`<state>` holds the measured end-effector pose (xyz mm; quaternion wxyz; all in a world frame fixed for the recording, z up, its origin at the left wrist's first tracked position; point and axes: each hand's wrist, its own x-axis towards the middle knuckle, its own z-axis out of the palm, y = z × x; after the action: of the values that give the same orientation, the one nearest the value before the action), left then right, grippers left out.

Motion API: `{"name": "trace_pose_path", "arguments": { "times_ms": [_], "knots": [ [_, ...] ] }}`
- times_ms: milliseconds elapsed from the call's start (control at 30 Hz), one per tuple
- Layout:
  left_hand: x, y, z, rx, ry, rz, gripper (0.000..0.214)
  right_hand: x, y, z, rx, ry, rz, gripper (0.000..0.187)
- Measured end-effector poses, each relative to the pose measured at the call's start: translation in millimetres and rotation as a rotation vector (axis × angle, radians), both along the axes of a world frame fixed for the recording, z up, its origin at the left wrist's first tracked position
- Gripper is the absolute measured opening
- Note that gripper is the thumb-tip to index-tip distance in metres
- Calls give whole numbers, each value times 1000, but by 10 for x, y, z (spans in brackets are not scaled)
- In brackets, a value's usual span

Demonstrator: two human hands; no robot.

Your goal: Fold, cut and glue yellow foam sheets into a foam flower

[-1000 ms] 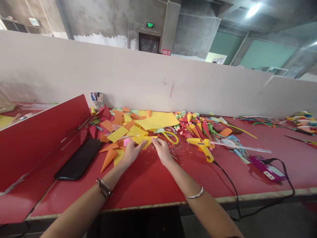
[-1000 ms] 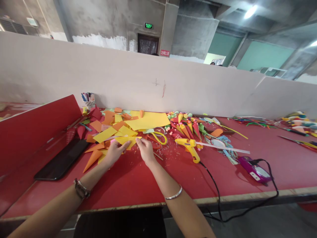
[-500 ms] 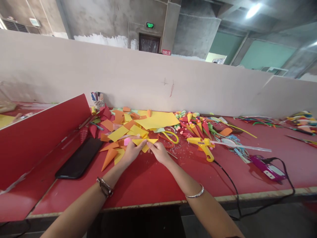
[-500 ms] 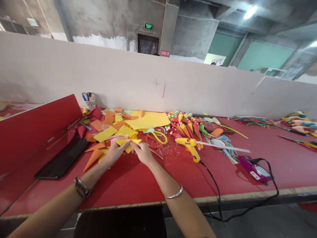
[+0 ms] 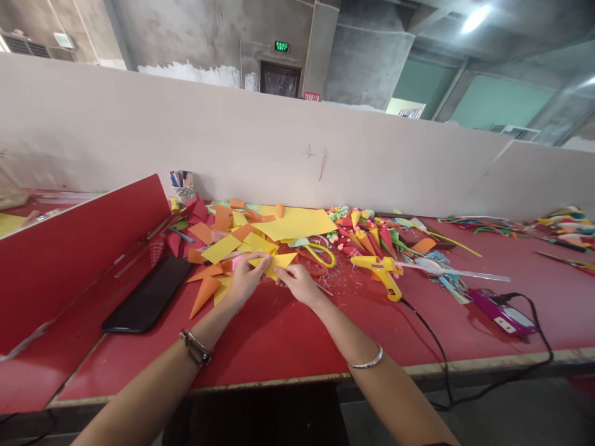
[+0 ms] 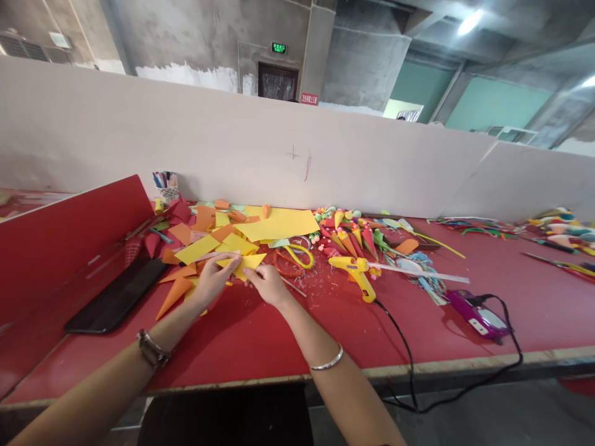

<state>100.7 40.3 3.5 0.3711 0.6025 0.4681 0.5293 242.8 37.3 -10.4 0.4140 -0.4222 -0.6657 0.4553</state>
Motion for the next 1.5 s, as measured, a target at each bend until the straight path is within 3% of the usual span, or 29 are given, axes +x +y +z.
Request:
{"name": "trace_pose_path", "arguments": {
  "times_ms": [133, 267, 533, 800, 1033, 1133, 1333, 1500],
  "knots": [
    [-33, 21, 30, -13, 4, 46, 36, 4, 0, 2, -17, 66, 28, 34],
    [-52, 18, 43, -52, -36, 4, 38, 2, -13, 38, 24, 101, 102, 27],
    [-88, 49, 24, 54, 96, -17, 30, 37, -15, 67, 149, -98, -4, 27],
    [-94, 30, 72, 52, 105, 18, 28, 26, -47, 116, 143, -15, 10, 24],
    [-112, 53, 16, 102, 250, -77, 29, 33, 4, 63, 200, -24, -96, 29],
    [-120, 56, 23, 31, 254, -207, 24, 48, 25, 48, 224, -27, -126, 29],
    [-151, 42, 64, -185, 178, -449, 24, 56, 63, 7, 163, -41, -67, 32],
    [-179, 58, 52, -121, 239, -445, 25, 66, 44, 23, 173, -97, 26, 33]
  ]
}}
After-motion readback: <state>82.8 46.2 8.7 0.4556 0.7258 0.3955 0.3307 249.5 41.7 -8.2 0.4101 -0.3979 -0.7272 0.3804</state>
